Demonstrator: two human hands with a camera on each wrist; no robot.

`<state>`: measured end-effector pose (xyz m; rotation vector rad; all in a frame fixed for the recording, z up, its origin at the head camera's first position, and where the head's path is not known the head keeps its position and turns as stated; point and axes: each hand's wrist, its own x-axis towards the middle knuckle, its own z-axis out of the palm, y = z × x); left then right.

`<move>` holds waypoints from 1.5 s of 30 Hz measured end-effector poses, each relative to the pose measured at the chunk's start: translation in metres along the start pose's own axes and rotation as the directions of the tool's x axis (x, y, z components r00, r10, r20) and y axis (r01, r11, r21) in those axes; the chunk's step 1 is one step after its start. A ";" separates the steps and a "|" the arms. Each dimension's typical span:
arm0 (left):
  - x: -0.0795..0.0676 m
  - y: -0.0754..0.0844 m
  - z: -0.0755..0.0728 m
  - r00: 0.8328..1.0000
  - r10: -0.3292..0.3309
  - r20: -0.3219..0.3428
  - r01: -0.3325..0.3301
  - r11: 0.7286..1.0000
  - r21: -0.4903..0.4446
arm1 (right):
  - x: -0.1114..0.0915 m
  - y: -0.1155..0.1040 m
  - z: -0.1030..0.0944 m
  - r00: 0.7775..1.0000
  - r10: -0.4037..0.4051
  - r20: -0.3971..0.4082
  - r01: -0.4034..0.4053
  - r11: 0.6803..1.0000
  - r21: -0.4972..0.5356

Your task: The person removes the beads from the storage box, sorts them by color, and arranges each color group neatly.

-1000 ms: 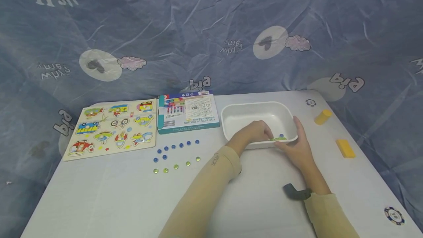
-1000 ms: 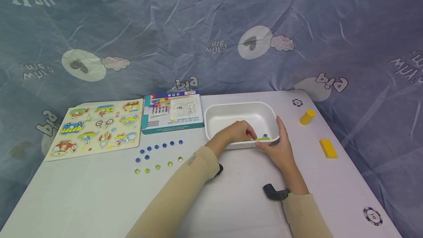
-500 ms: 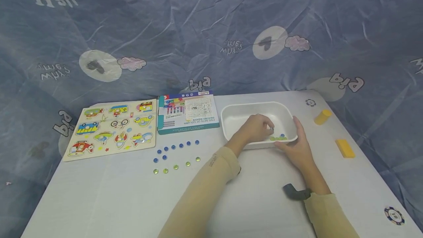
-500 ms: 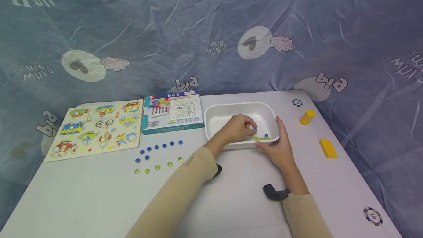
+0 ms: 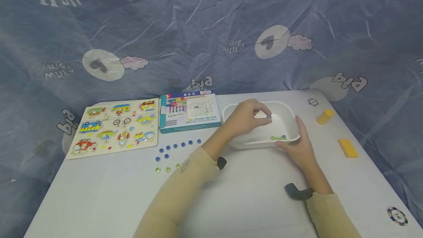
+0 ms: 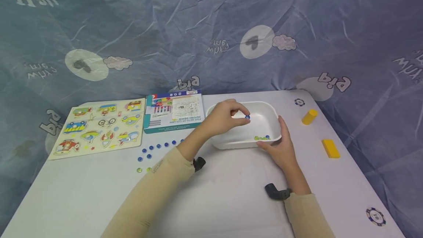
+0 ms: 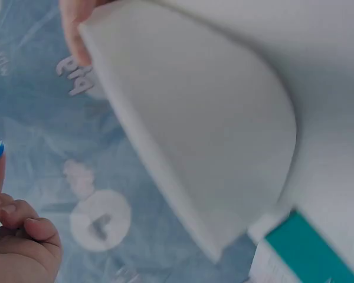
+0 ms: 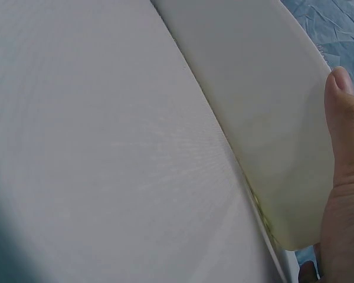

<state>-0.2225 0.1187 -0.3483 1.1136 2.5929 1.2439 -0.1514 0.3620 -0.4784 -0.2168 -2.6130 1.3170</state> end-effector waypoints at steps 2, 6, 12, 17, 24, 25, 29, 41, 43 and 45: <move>-0.012 0.005 -0.018 1.000 -0.006 -0.005 0.006 1.000 -0.005 | 0.000 -0.001 0.000 1.000 -0.003 -0.003 0.003 1.000 -0.007; -0.041 -0.001 -0.051 0.998 -0.057 -0.025 0.057 0.998 -0.029 | -0.001 -0.001 0.001 1.000 -0.008 -0.012 0.008 1.000 -0.014; -0.093 -0.031 -0.093 0.975 -0.213 -0.067 0.209 0.976 -0.061 | 0.000 0.000 0.001 1.000 -0.001 -0.015 0.001 1.000 -0.023; -0.134 -0.065 -0.111 0.946 -0.311 -0.089 0.309 0.950 -0.034 | 0.000 0.001 0.000 1.000 -0.003 -0.018 0.003 1.000 -0.019; -0.174 -0.109 -0.111 0.885 -0.464 -0.043 0.465 0.885 0.031 | 0.001 0.002 0.001 1.000 -0.012 -0.024 0.012 1.000 -0.017; -0.179 -0.115 -0.110 0.878 -0.478 -0.035 0.479 0.877 0.038 | 0.001 0.002 0.001 1.000 -0.013 -0.025 0.013 1.000 -0.015; -0.192 -0.131 -0.104 0.854 -0.520 -0.011 0.519 0.852 0.061 | 0.001 0.001 0.002 1.000 -0.007 -0.018 0.007 1.000 -0.012; -0.203 -0.148 -0.090 0.840 -0.543 0.011 0.535 0.831 0.150 | 0.001 0.001 0.003 1.000 -0.014 -0.021 0.014 1.000 -0.005; -0.203 -0.148 -0.089 0.839 -0.544 0.010 0.535 0.828 0.168 | 0.001 0.001 0.003 1.000 -0.016 -0.022 0.016 1.000 -0.002; -0.203 -0.147 -0.088 0.836 -0.549 0.011 0.538 0.822 0.186 | 0.001 0.002 0.004 1.000 -0.019 -0.023 0.020 1.000 0.005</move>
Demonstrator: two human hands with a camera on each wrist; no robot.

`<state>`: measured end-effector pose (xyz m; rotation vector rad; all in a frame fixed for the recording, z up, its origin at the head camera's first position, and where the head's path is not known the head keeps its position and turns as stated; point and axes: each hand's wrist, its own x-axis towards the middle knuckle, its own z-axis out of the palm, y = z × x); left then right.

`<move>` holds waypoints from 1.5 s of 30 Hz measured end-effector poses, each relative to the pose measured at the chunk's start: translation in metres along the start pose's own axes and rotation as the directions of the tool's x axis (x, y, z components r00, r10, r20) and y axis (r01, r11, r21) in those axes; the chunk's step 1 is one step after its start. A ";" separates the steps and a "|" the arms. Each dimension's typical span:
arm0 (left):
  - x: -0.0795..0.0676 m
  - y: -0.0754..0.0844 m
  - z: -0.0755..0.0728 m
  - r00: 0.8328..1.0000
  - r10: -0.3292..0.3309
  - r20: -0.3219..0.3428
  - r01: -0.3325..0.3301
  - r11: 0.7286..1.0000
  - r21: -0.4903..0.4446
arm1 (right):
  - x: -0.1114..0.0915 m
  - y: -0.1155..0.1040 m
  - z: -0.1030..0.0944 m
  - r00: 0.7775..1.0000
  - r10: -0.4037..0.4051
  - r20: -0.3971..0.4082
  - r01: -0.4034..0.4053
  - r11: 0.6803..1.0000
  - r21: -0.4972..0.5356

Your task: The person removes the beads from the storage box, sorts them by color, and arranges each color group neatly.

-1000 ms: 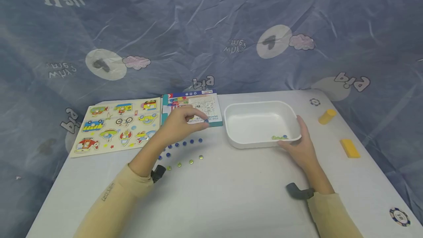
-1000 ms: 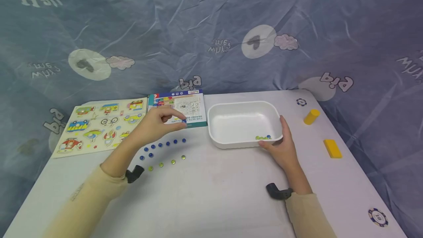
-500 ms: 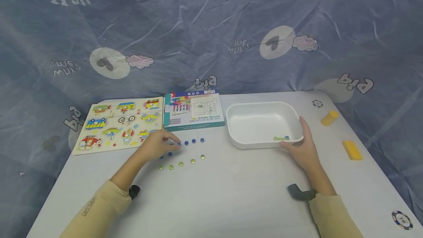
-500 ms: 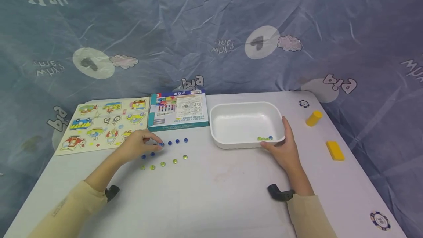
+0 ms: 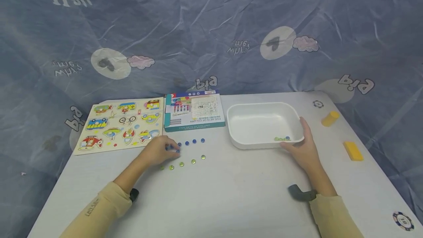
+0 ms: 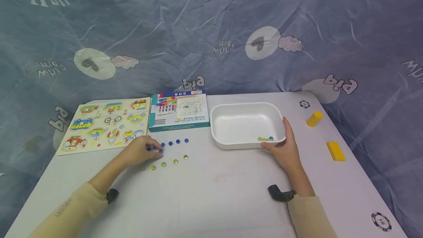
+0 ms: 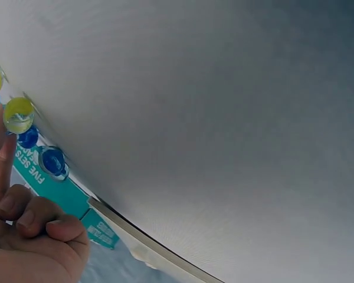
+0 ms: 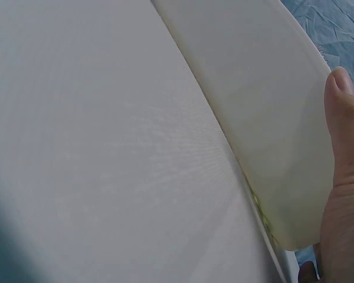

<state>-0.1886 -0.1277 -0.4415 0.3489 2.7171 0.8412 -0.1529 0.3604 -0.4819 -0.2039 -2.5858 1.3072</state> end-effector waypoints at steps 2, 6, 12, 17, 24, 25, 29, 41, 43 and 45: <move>-0.001 0.001 0.001 1.000 -0.006 -0.001 0.007 1.000 0.016 | 0.000 0.000 0.000 1.000 -0.005 0.000 0.005 1.000 0.004; -0.001 0.001 0.003 1.000 -0.020 -0.002 0.020 0.999 0.039 | 0.000 0.001 0.001 1.000 -0.019 -0.003 0.020 1.000 0.010; -0.002 0.001 0.004 1.000 -0.022 -0.008 0.022 0.999 0.040 | 0.000 0.003 0.002 0.999 -0.033 -0.005 0.033 0.999 0.001; -0.004 0.011 -0.001 0.999 0.010 -0.040 -0.010 1.000 0.023 | 0.000 0.003 0.002 1.000 -0.026 -0.002 0.026 1.000 0.001; 0.008 0.072 -0.009 0.978 0.191 -0.086 -0.191 0.982 0.007 | -0.001 0.004 0.000 1.000 0.003 -0.012 -0.003 1.000 -0.022; 0.011 0.082 -0.008 0.970 0.228 -0.087 -0.228 0.974 0.011 | -0.001 0.005 0.000 1.000 0.005 -0.014 -0.005 1.000 -0.025; 0.026 0.126 0.003 0.940 0.334 -0.062 -0.334 0.942 0.007 | -0.002 0.006 0.001 1.000 0.015 -0.014 -0.016 0.999 -0.029; 0.090 0.213 0.071 0.898 0.438 0.046 -0.436 0.899 -0.037 | 0.000 0.004 0.002 1.000 -0.001 -0.005 0.000 1.000 -0.026; 0.099 0.221 0.082 0.914 0.403 0.052 -0.401 0.915 -0.045 | 0.000 0.003 0.002 1.000 -0.006 -0.005 0.006 1.000 -0.030; 0.108 0.228 0.093 0.929 0.365 0.057 -0.363 0.931 -0.052 | 0.000 0.002 0.002 1.000 -0.010 -0.005 0.010 1.000 -0.029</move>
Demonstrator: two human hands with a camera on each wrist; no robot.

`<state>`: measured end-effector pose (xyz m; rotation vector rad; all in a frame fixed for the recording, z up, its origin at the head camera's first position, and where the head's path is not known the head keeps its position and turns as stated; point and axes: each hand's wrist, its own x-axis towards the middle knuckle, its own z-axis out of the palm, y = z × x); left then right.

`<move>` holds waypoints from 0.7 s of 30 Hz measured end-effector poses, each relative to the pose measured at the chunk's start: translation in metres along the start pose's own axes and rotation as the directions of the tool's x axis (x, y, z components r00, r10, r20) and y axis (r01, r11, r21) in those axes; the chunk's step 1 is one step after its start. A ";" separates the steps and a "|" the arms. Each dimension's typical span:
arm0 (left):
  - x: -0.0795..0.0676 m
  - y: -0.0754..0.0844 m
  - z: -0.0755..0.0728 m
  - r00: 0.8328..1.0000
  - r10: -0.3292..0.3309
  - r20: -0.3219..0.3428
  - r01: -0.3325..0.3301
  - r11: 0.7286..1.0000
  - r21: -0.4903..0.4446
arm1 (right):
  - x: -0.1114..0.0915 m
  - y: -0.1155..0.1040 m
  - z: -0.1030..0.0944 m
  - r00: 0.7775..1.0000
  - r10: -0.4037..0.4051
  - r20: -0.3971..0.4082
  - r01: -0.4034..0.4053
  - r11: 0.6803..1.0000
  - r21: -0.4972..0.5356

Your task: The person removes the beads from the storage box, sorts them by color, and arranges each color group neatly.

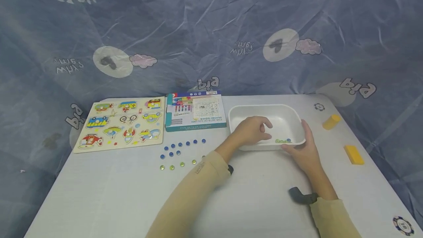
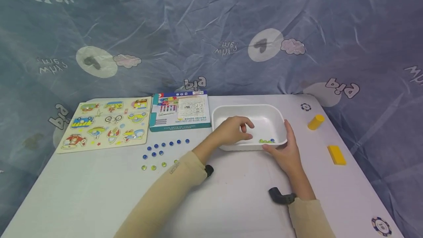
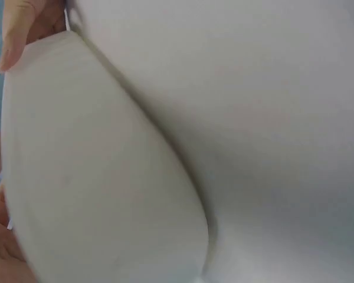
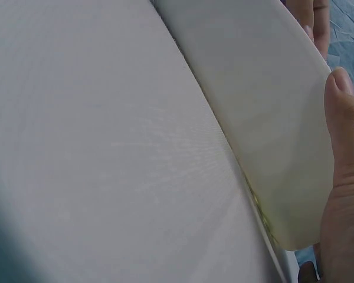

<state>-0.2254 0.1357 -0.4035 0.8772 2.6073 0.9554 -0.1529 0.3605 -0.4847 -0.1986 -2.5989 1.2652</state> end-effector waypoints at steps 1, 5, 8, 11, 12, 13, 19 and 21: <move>0.005 0.001 0.005 1.000 -0.022 0.007 0.022 1.000 -0.010 | 0.000 0.000 0.000 1.000 0.001 0.000 -0.001 1.000 0.000; 0.022 0.007 0.023 0.995 -0.088 0.047 0.091 0.994 -0.062 | -0.001 0.000 -0.002 1.000 -0.001 -0.009 0.001 1.000 -0.005; 0.031 0.010 0.033 0.988 -0.122 0.093 0.130 0.988 -0.078 | -0.001 0.000 -0.003 1.000 -0.003 -0.013 0.003 1.000 -0.003; 0.037 0.012 0.039 0.984 -0.135 0.114 0.143 0.988 -0.066 | -0.001 0.001 -0.002 1.000 -0.001 -0.015 0.001 1.000 -0.003; 0.038 0.011 0.040 0.984 -0.136 0.116 0.144 0.987 -0.066 | -0.001 0.000 -0.002 1.000 -0.001 -0.016 0.001 1.000 -0.003; 0.039 0.011 0.041 0.983 -0.139 0.121 0.148 0.986 -0.073 | -0.001 0.000 -0.002 1.000 -0.001 -0.016 0.001 1.000 -0.002; 0.042 0.005 0.046 0.976 -0.141 0.169 0.164 0.978 -0.131 | -0.001 -0.002 0.000 1.000 0.006 -0.012 -0.005 1.000 0.012; 0.043 0.003 0.046 0.974 -0.137 0.179 0.165 0.975 -0.152 | 0.000 -0.003 0.000 1.000 0.007 -0.008 -0.006 1.000 0.015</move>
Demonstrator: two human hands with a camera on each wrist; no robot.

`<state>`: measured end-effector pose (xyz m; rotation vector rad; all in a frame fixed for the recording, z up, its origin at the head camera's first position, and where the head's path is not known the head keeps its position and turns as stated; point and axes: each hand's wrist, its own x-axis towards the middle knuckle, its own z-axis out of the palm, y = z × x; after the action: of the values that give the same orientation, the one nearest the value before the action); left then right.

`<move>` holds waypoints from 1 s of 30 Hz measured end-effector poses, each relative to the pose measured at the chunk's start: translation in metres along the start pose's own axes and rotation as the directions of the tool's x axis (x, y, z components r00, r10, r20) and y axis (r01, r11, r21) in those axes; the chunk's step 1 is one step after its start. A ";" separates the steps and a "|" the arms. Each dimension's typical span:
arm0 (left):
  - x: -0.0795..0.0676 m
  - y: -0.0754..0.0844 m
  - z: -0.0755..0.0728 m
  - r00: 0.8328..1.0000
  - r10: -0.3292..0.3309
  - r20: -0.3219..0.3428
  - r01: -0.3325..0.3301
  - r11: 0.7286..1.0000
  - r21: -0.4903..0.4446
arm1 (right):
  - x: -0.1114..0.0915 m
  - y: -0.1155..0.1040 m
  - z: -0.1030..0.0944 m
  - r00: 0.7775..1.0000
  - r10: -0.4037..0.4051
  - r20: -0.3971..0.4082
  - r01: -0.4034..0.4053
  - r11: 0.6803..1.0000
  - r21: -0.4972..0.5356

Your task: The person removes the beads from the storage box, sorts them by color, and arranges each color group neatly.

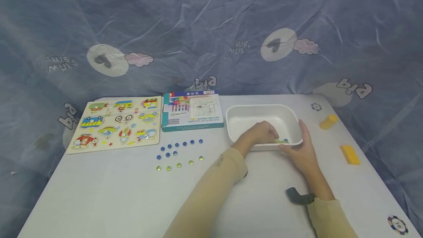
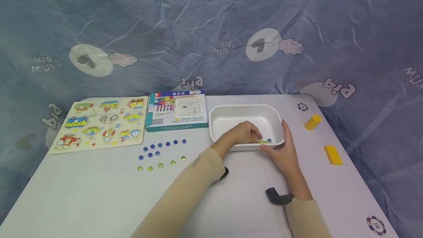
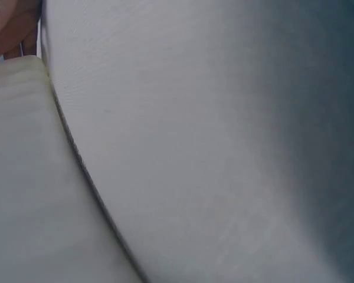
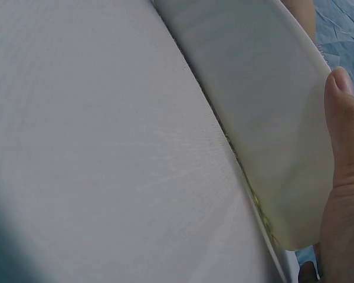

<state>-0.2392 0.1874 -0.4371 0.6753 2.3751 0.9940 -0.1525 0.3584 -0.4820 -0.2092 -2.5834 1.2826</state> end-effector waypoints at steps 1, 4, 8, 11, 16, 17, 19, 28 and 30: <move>0.000 -0.001 0.000 1.000 -0.001 0.005 0.001 1.000 -0.009 | 0.000 -0.001 0.000 1.000 0.001 0.001 -0.001 1.000 -0.001; 0.001 -0.001 0.001 1.000 -0.003 0.016 0.003 1.000 -0.019 | 0.000 -0.002 0.000 1.000 0.002 0.003 -0.002 1.000 -0.002; 0.001 -0.002 0.001 0.999 -0.021 0.028 0.021 1.000 -0.005 | -0.001 -0.002 0.000 1.000 0.006 0.009 -0.006 1.000 0.009; 0.001 -0.001 0.001 0.999 -0.039 0.020 0.039 0.999 0.017 | -0.002 -0.001 -0.001 1.000 -0.003 0.014 0.003 1.000 0.023; 0.003 -0.001 0.002 0.999 -0.048 0.010 0.047 0.998 0.049 | -0.001 0.001 0.000 1.000 -0.010 0.011 0.010 1.000 0.028; 0.004 -0.001 0.003 0.999 -0.046 0.009 0.045 0.997 0.060 | -0.001 0.002 0.000 1.000 -0.009 0.009 0.008 1.000 0.026; 0.006 -0.001 0.004 0.999 -0.047 0.004 0.047 0.996 0.076 | 0.000 0.002 0.000 1.000 -0.008 0.007 0.008 1.000 0.024; 0.005 0.000 0.005 0.999 -0.038 -0.014 0.040 0.991 0.128 | 0.000 0.002 -0.001 1.000 -0.006 0.008 0.006 1.000 0.000; 0.004 0.001 0.004 0.999 -0.039 -0.010 0.040 0.991 0.125 | 0.000 0.002 -0.001 1.000 -0.001 0.010 0.001 1.000 -0.006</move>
<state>-0.2397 0.1924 -0.4396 0.6676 2.4640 0.8379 -0.1520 0.3604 -0.4833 -0.2033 -2.5959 1.2787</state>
